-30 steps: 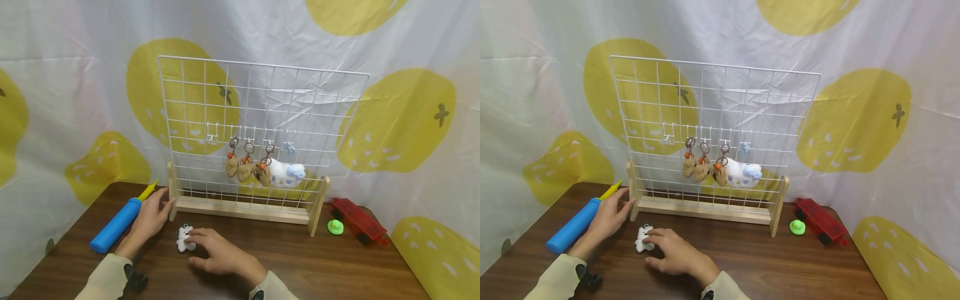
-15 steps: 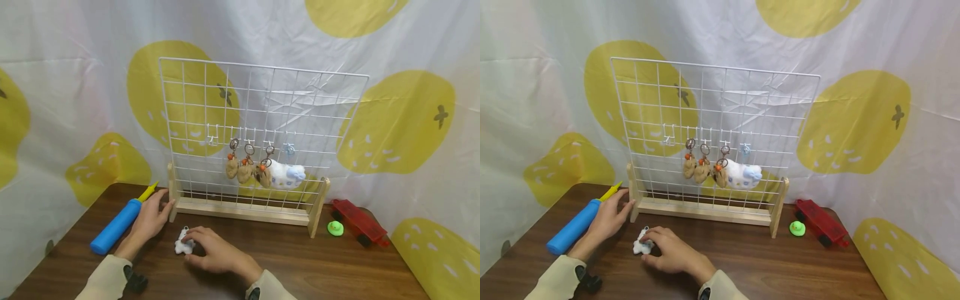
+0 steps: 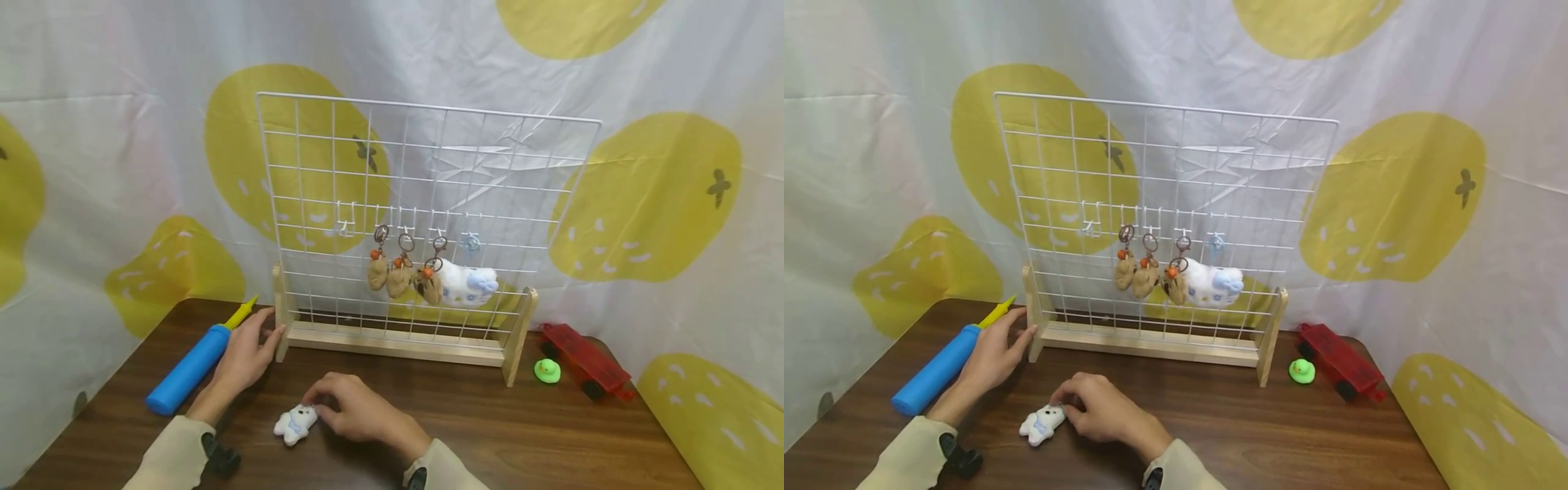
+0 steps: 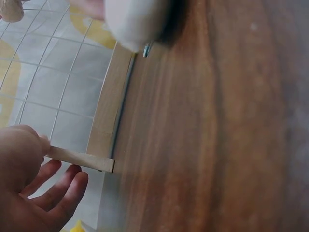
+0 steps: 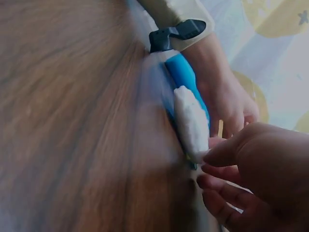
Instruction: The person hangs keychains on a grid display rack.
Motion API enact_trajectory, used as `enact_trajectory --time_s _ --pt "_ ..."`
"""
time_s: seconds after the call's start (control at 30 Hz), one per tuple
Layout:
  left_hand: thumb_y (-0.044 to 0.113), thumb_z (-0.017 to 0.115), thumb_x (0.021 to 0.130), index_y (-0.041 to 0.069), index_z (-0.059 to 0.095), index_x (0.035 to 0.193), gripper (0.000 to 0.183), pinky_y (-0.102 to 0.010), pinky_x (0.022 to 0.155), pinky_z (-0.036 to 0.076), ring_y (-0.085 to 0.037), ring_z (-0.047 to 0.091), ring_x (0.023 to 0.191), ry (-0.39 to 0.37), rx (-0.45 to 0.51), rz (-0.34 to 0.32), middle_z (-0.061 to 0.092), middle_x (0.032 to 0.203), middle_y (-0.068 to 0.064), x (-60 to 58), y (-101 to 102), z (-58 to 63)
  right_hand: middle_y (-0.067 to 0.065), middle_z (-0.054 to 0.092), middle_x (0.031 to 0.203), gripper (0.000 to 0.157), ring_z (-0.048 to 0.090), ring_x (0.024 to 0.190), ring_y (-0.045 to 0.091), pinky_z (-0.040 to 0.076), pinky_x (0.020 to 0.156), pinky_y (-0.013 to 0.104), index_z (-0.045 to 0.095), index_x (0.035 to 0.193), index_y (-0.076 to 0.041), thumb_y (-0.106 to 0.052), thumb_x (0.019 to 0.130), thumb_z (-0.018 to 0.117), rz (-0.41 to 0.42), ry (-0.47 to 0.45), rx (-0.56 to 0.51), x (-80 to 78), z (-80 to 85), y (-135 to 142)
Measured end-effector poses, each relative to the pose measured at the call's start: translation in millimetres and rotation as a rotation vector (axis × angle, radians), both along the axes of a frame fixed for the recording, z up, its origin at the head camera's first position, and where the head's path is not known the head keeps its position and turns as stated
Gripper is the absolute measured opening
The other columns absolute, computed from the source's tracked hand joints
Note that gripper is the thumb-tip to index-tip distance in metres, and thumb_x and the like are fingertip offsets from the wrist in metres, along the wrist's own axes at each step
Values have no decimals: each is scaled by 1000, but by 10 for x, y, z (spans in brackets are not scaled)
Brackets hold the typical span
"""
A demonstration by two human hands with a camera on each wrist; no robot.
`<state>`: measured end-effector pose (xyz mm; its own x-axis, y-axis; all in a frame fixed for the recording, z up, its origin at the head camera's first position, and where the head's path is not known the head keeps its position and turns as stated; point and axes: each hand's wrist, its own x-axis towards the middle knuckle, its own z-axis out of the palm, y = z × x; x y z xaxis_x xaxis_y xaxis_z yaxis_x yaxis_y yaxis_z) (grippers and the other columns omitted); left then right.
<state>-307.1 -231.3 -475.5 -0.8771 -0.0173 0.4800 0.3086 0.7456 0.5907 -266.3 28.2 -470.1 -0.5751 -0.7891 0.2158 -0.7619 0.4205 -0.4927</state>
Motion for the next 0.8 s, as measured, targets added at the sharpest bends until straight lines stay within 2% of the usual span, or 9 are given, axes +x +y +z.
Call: enact_trajectory --time_s 0.13,0.3,0.43,0.57,0.73,0.8 --pt "20 66 110 -2 58 146 43 -56 86 65 -39 77 104 9 -9 0 71 132 -27 -9 12 -2 -1 70 124 31 62 106 2 52 91 15 75 134 -17 -11 103 70 -34 4 62 -17 -23 48" --pt "21 66 110 -1 59 146 43 -56 86 65 -39 77 105 10 -2 -5 71 133 -26 -8 20 8 -3 63 111 40 50 90 0 45 77 13 73 141 -21 -17 101 74 -48 12 116 -28 -17 75" --pt "20 66 110 -1 59 146 42 -57 88 65 -41 77 106 10 3 -7 71 134 -26 5 13 9 -5 58 104 43 43 84 1 40 69 14 70 145 -28 -21 103 73 -34 11 151 -10 -6 72" --pt "19 66 110 -1 59 146 42 -58 88 65 -41 77 106 9 5 -5 71 134 -26 12 4 -1 -6 58 103 32 44 82 1 40 67 15 76 134 -30 -25 102 74 -55 29 153 5 -16 68" --pt "18 67 109 -2 59 145 42 -58 88 65 -41 77 105 12 5 0 71 132 -27 9 6 -12 -7 61 98 14 48 83 -1 41 72 12 78 112 -25 -27 98 81 -81 54 129 -24 -41 90" --pt "18 67 109 -2 59 145 42 -57 87 65 -40 77 105 13 3 1 71 131 -27 8 7 -10 -7 60 95 11 49 83 -1 41 73 12 77 104 -23 -26 96 83 -73 35 118 -51 -39 113"
